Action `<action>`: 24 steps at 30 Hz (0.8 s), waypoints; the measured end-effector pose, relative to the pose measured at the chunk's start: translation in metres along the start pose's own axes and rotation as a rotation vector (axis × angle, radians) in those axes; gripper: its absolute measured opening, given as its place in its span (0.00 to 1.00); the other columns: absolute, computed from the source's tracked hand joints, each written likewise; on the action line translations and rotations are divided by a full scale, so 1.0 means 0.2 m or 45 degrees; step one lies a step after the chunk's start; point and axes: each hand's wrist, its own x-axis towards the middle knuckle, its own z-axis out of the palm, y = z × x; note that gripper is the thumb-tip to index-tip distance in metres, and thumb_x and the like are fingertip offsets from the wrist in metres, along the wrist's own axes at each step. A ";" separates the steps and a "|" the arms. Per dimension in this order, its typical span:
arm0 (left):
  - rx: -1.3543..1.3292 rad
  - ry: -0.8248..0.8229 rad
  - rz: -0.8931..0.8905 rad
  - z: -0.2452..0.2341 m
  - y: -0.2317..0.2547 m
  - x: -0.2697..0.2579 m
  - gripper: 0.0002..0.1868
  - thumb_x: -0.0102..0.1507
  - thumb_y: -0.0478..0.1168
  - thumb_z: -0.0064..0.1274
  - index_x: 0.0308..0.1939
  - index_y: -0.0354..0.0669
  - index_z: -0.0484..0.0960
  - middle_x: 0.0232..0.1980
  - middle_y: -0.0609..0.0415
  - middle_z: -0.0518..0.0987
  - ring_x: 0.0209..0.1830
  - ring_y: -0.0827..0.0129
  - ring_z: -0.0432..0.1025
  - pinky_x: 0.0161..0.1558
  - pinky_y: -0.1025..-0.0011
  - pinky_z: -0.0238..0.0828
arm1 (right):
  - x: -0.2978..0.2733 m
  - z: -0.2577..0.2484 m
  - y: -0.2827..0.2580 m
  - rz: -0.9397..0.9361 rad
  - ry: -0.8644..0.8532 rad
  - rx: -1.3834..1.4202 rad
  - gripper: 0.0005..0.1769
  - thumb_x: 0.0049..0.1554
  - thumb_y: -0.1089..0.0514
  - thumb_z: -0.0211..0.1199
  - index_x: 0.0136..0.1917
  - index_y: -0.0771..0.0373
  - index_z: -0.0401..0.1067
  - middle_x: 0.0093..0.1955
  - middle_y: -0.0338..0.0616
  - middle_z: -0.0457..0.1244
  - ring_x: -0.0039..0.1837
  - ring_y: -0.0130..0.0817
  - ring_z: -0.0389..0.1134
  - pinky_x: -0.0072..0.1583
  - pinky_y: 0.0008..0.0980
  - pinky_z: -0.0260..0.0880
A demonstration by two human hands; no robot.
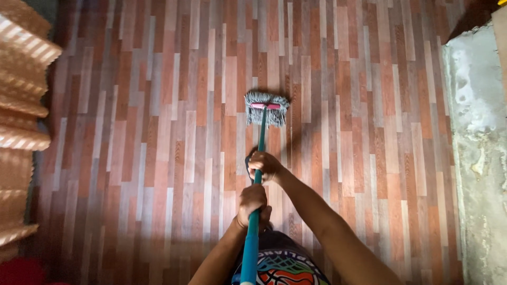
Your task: The person mops a wood-patterned floor using a blue-handled string mop, moving it back and forth across the room and around furniture.
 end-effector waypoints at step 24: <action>0.203 -0.074 -0.007 -0.14 -1.37 1.31 0.19 0.61 0.43 0.57 0.16 0.51 0.72 0.17 0.60 0.73 0.13 0.67 0.68 0.19 0.69 0.64 | 1.01 -0.83 1.37 0.033 -0.128 0.024 0.16 0.56 0.63 0.57 0.29 0.57 0.58 0.27 0.44 0.55 0.32 0.48 0.62 0.42 0.45 0.66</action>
